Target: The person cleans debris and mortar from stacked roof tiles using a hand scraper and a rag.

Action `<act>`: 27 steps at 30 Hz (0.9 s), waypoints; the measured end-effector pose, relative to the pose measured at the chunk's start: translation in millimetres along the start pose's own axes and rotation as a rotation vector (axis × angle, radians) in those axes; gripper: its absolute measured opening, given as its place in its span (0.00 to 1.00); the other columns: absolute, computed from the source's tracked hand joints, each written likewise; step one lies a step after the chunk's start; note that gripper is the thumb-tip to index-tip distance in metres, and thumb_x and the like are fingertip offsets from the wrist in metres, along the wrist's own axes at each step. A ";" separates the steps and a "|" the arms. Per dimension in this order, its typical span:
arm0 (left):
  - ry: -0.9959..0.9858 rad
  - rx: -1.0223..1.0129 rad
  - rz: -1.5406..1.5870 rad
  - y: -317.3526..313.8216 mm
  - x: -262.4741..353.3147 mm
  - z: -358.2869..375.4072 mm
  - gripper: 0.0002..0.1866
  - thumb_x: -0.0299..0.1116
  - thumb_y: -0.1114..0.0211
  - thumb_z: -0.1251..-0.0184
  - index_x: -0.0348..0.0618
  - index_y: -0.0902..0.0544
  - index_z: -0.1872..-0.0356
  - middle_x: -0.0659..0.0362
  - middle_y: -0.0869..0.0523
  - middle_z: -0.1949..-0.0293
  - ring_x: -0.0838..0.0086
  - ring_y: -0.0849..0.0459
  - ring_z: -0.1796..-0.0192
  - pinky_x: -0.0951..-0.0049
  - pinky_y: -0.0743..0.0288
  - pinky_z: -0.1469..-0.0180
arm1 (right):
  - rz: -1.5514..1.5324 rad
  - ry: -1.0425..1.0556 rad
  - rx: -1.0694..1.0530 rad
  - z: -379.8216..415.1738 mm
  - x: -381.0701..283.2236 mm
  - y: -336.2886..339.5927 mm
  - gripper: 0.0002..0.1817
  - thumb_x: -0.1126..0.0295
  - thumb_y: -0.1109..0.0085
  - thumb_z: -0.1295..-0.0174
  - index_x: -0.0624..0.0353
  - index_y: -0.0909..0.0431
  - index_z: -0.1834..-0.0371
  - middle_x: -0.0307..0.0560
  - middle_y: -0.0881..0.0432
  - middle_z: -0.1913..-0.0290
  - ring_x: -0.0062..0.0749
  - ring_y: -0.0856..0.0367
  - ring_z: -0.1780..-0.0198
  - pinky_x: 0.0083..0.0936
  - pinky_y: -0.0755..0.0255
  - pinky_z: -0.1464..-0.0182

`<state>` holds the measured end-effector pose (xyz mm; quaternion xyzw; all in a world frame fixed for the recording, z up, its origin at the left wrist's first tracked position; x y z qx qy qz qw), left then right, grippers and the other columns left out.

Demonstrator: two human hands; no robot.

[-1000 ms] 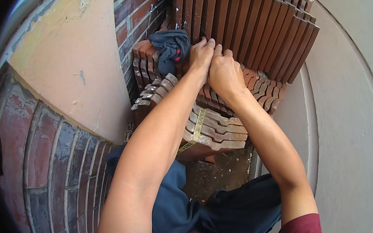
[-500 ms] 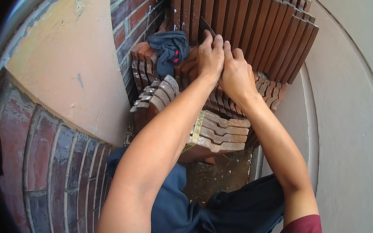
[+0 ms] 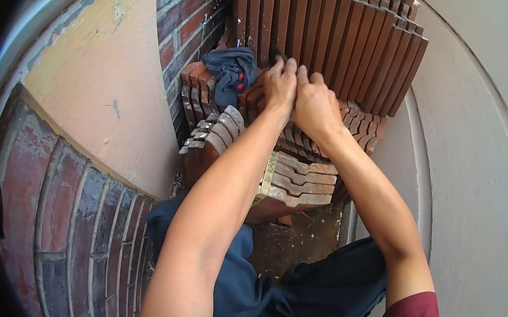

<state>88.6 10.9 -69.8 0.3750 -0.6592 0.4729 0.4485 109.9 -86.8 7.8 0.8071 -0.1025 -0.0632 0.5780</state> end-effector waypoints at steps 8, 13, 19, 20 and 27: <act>-0.013 -0.086 -0.373 -9.1 -1.5 15.2 0.37 0.42 0.35 0.33 0.22 0.32 0.31 0.31 0.15 0.53 0.45 0.14 0.46 0.60 0.22 0.43 | -0.164 0.030 0.071 21.6 43.4 -28.0 0.27 0.77 0.43 0.42 0.68 0.30 0.37 0.71 0.20 0.51 0.69 0.20 0.50 0.52 0.23 0.48; -0.117 -0.131 -0.448 -30.5 16.3 39.0 0.38 0.40 0.37 0.32 0.28 0.37 0.27 0.33 0.15 0.51 0.43 0.16 0.46 0.54 0.24 0.40 | -0.506 -0.001 0.163 40.7 63.2 -27.2 0.24 0.76 0.46 0.35 0.67 0.31 0.34 0.69 0.20 0.44 0.63 0.21 0.42 0.46 0.26 0.41; -0.184 0.048 -0.495 -29.7 10.7 61.5 0.41 0.38 0.41 0.29 0.30 0.50 0.22 0.33 0.19 0.45 0.40 0.18 0.44 0.53 0.25 0.40 | -0.626 0.029 0.115 47.5 70.3 -49.5 0.32 0.65 0.39 0.33 0.63 0.34 0.28 0.65 0.23 0.35 0.55 0.25 0.32 0.39 0.31 0.32; -0.180 0.056 -0.497 -30.3 7.9 58.0 0.41 0.38 0.41 0.29 0.29 0.49 0.22 0.33 0.20 0.45 0.40 0.19 0.44 0.52 0.25 0.40 | -0.619 0.062 0.142 44.9 71.4 -49.2 0.31 0.66 0.39 0.34 0.63 0.33 0.29 0.65 0.23 0.37 0.56 0.24 0.33 0.40 0.31 0.33; -0.373 0.084 -0.386 -23.3 42.2 7.0 0.36 0.40 0.44 0.28 0.21 0.39 0.28 0.33 0.17 0.50 0.40 0.17 0.49 0.52 0.25 0.43 | -0.431 0.186 0.347 -4.3 53.0 -2.4 0.22 0.75 0.42 0.40 0.65 0.26 0.40 0.67 0.19 0.51 0.66 0.20 0.50 0.49 0.25 0.47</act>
Point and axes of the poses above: each hand's wrist, its own z-axis away from the middle knuckle, its own y-axis out of the back of the hand, x = y × z, the point moved 9 cm from there along -z, towards the middle knuckle
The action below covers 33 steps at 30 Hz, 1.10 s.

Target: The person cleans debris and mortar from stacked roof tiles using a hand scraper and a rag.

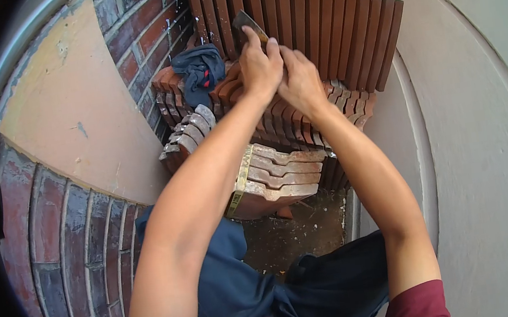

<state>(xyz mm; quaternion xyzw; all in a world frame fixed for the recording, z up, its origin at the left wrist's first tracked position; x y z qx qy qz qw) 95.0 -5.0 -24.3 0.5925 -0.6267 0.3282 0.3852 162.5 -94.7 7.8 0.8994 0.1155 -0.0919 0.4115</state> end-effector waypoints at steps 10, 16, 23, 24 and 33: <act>-0.121 -0.530 -0.903 74.8 -41.0 -24.2 0.17 0.37 0.35 0.35 0.37 0.14 0.50 0.41 0.17 0.46 0.48 0.17 0.42 0.55 0.23 0.39 | -0.031 0.040 0.287 -7.3 13.5 57.6 0.17 0.71 0.43 0.30 0.67 0.25 0.42 0.62 0.17 0.54 0.55 0.15 0.54 0.40 0.22 0.52; -0.087 -0.121 -0.289 72.9 -2.2 -25.8 0.11 0.32 0.34 0.35 0.35 0.14 0.57 0.41 0.11 0.60 0.51 0.11 0.54 0.60 0.20 0.48 | -0.090 0.106 0.339 -12.6 5.4 76.2 0.15 0.72 0.43 0.31 0.66 0.24 0.43 0.61 0.17 0.55 0.55 0.15 0.55 0.39 0.22 0.53; -0.604 0.244 -0.196 39.4 50.8 -34.4 0.21 0.25 0.42 0.31 0.28 0.22 0.39 0.34 0.18 0.42 0.45 0.19 0.38 0.61 0.27 0.35 | -0.076 0.069 0.423 -9.0 25.8 102.8 0.15 0.72 0.42 0.31 0.67 0.23 0.44 0.63 0.16 0.54 0.55 0.15 0.54 0.39 0.22 0.50; -0.577 0.182 -0.260 26.3 32.9 -24.4 0.25 0.23 0.45 0.32 0.28 0.27 0.33 0.32 0.26 0.34 0.38 0.28 0.32 0.57 0.34 0.29 | -0.070 0.054 0.417 -6.1 28.8 102.3 0.15 0.72 0.42 0.31 0.67 0.23 0.44 0.63 0.16 0.54 0.55 0.15 0.53 0.39 0.22 0.50; -0.279 0.030 -0.306 3.7 -8.0 0.1 0.29 0.20 0.45 0.39 0.15 0.33 0.35 0.26 0.28 0.35 0.36 0.30 0.32 0.54 0.40 0.25 | -0.093 0.104 0.405 -1.9 33.2 98.9 0.15 0.72 0.41 0.33 0.67 0.22 0.45 0.62 0.16 0.56 0.56 0.15 0.55 0.39 0.22 0.51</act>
Point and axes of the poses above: each hand's wrist, its own z-axis away from the middle knuckle, its own y-axis out of the back of the hand, x = y × z, the point moved 9 cm from there along -z, towards the middle knuckle
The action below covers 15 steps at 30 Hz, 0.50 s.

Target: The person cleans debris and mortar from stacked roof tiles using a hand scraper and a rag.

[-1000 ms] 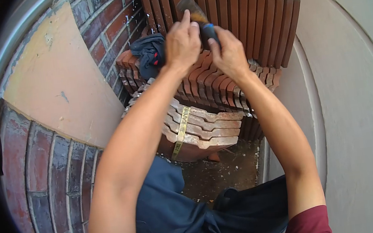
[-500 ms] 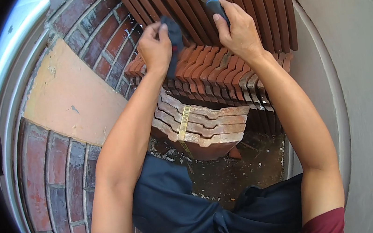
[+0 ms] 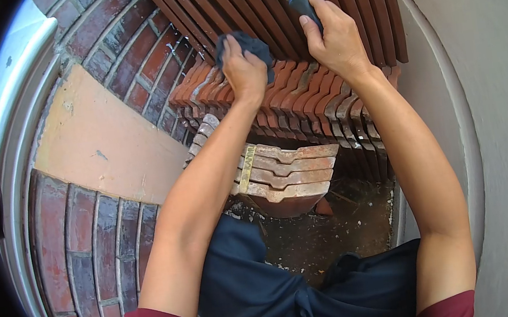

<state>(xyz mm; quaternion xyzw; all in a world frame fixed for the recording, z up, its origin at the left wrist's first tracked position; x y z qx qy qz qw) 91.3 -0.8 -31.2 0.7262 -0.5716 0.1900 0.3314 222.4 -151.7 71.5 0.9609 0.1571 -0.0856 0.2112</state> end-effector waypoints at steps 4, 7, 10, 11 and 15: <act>-0.091 0.165 -0.073 7.1 22.2 -19.8 0.30 0.23 0.42 0.39 0.17 0.31 0.34 0.28 0.28 0.34 0.38 0.27 0.33 0.55 0.39 0.26 | -0.007 0.009 0.025 -8.7 -8.1 4.6 0.15 0.72 0.41 0.33 0.67 0.22 0.45 0.60 0.16 0.58 0.54 0.15 0.57 0.38 0.22 0.52; -0.029 0.044 -0.075 -5.1 11.5 -3.8 0.34 0.21 0.42 0.38 0.19 0.40 0.30 0.29 0.36 0.29 0.35 0.32 0.33 0.50 0.43 0.26 | -0.020 -0.012 0.005 -8.5 -12.1 2.7 0.16 0.72 0.41 0.33 0.67 0.23 0.45 0.60 0.16 0.58 0.53 0.15 0.58 0.38 0.22 0.53; 0.102 -0.073 -0.024 -20.1 -2.9 24.9 0.39 0.20 0.40 0.38 0.23 0.47 0.27 0.30 0.34 0.31 0.34 0.33 0.33 0.49 0.43 0.27 | -0.033 0.043 -0.007 -6.7 -14.0 -1.4 0.15 0.72 0.42 0.32 0.67 0.23 0.45 0.60 0.16 0.58 0.53 0.15 0.57 0.37 0.22 0.52; 0.099 -0.043 -0.017 -19.9 -4.8 23.0 0.38 0.21 0.40 0.39 0.24 0.45 0.27 0.29 0.32 0.33 0.35 0.32 0.34 0.49 0.41 0.28 | -0.025 0.047 -0.006 -5.6 -11.9 -2.8 0.16 0.72 0.42 0.32 0.67 0.23 0.45 0.60 0.16 0.57 0.53 0.15 0.57 0.37 0.22 0.52; -0.021 0.137 0.052 3.7 16.7 -3.7 0.36 0.23 0.40 0.39 0.27 0.40 0.29 0.28 0.26 0.39 0.39 0.24 0.38 0.51 0.35 0.33 | -0.005 0.019 -0.005 -4.6 -5.7 -1.9 0.16 0.71 0.42 0.32 0.67 0.23 0.44 0.61 0.16 0.56 0.53 0.14 0.56 0.37 0.22 0.51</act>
Point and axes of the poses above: each hand's wrist, its own z-axis away from the middle knuckle, its own y-axis out of the back of the hand, x = y × z, the point moved 9 cm from there along -z, towards the middle knuckle
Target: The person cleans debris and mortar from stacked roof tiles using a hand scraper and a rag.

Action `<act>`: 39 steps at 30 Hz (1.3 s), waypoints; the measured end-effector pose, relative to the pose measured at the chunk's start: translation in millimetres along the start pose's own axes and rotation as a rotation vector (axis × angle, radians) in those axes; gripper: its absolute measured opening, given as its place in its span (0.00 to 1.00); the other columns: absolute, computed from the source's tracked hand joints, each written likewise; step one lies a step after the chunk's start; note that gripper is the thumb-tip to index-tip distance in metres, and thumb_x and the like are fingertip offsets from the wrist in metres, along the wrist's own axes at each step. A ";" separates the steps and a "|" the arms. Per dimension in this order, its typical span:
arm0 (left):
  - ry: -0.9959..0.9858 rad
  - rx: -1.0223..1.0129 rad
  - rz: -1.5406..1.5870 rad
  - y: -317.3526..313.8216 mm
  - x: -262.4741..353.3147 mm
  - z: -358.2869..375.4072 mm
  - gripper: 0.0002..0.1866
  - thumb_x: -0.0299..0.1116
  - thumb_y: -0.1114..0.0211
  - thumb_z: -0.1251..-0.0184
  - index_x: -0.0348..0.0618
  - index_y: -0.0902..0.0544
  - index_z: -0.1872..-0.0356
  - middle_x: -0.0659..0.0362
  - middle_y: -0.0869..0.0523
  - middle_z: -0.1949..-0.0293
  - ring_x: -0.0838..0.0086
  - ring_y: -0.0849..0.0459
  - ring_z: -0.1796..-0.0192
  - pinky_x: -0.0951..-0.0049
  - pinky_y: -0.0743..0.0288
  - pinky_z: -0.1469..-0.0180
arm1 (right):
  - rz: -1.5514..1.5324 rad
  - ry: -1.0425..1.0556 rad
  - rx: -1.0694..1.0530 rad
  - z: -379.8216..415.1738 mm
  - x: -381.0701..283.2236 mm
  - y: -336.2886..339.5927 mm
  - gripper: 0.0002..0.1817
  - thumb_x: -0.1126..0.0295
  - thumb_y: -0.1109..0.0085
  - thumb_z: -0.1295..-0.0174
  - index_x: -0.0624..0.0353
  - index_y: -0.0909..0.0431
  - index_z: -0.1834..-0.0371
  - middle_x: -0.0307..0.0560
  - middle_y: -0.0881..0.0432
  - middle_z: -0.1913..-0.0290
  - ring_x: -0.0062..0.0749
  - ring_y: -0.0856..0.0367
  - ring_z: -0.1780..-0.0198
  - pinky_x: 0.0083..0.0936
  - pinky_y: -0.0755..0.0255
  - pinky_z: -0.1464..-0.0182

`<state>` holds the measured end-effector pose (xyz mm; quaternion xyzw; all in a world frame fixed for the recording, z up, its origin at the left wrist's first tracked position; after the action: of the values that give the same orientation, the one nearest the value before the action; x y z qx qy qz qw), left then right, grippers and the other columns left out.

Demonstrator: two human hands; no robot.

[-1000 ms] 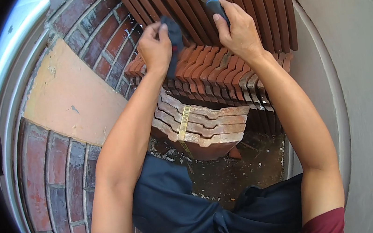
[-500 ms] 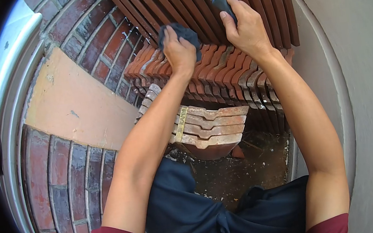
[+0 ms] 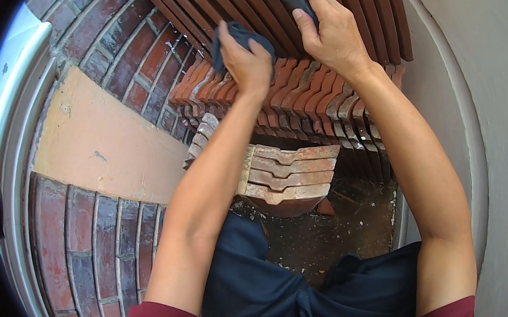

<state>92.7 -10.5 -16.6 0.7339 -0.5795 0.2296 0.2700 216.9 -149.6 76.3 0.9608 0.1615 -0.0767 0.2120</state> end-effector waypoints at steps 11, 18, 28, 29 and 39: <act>0.046 -0.142 -0.107 -15.7 -9.9 25.3 0.43 0.24 0.39 0.38 0.24 0.52 0.25 0.26 0.25 0.39 0.35 0.24 0.38 0.54 0.35 0.30 | -0.013 -0.038 -0.004 3.0 9.2 7.6 0.16 0.71 0.43 0.31 0.67 0.23 0.44 0.60 0.15 0.56 0.52 0.14 0.55 0.37 0.21 0.51; -0.315 0.028 0.049 26.7 51.9 -61.9 0.42 0.23 0.42 0.36 0.28 0.53 0.23 0.27 0.23 0.43 0.36 0.22 0.41 0.53 0.30 0.36 | 0.008 -0.038 0.018 -4.9 4.4 20.1 0.16 0.70 0.43 0.31 0.67 0.23 0.44 0.60 0.15 0.55 0.52 0.14 0.54 0.38 0.22 0.50; -0.273 -0.252 -0.327 -1.5 5.9 -5.3 0.34 0.20 0.44 0.37 0.17 0.41 0.30 0.31 0.24 0.45 0.39 0.24 0.48 0.51 0.30 0.39 | 0.025 0.023 -0.016 1.5 0.3 8.5 0.16 0.70 0.42 0.31 0.66 0.23 0.42 0.60 0.15 0.54 0.51 0.14 0.54 0.36 0.22 0.50; -0.328 -0.222 -0.355 -0.9 10.7 -6.4 0.33 0.20 0.44 0.38 0.17 0.39 0.31 0.33 0.23 0.46 0.40 0.25 0.49 0.51 0.30 0.39 | 0.024 0.005 -0.012 0.6 0.4 9.9 0.16 0.70 0.42 0.31 0.66 0.23 0.43 0.60 0.15 0.54 0.51 0.14 0.54 0.36 0.22 0.50; -0.487 0.032 -0.229 29.7 33.3 -39.9 0.29 0.21 0.40 0.40 0.23 0.28 0.35 0.42 0.18 0.57 0.45 0.23 0.49 0.53 0.27 0.44 | -0.005 0.060 0.021 -11.3 -16.2 26.4 0.16 0.71 0.42 0.31 0.68 0.23 0.45 0.58 0.16 0.58 0.49 0.14 0.58 0.36 0.22 0.53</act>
<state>70.3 -13.7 38.8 0.8325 -0.5367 0.0233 0.1351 211.7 -171.9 100.0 0.9644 0.1695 -0.0501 0.1968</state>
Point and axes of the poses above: each hand's wrist, its own z-axis away from the middle knuckle, its own y-axis out of the back of the hand, x = y × z, the point moved 9 cm from there along -z, towards the middle knuckle
